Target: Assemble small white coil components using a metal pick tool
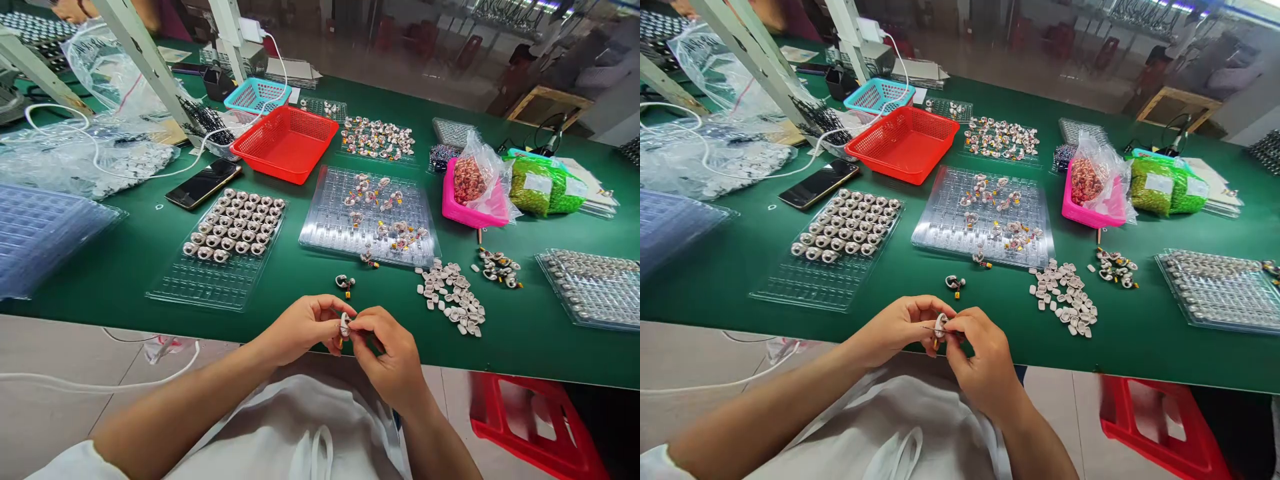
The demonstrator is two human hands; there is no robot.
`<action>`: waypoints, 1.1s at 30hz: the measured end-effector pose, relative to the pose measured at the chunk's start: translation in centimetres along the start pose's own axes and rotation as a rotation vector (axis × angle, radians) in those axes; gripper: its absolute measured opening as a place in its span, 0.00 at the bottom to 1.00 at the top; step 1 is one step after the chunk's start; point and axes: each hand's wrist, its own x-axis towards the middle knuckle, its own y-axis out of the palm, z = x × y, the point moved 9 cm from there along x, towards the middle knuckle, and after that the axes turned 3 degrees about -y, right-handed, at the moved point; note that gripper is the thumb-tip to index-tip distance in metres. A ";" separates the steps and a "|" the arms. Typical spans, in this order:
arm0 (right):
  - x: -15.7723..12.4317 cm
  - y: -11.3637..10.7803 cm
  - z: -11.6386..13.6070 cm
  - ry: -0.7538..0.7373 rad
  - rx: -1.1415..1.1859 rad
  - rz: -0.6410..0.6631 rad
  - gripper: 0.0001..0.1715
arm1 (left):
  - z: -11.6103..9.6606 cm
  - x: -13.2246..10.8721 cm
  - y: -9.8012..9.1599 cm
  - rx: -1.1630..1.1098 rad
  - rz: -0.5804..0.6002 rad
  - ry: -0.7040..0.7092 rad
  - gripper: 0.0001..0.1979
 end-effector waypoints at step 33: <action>-1.9 2.6 -6.1 0.664 0.527 0.078 0.18 | -2.0 -1.3 -0.1 0.737 -0.094 0.500 0.09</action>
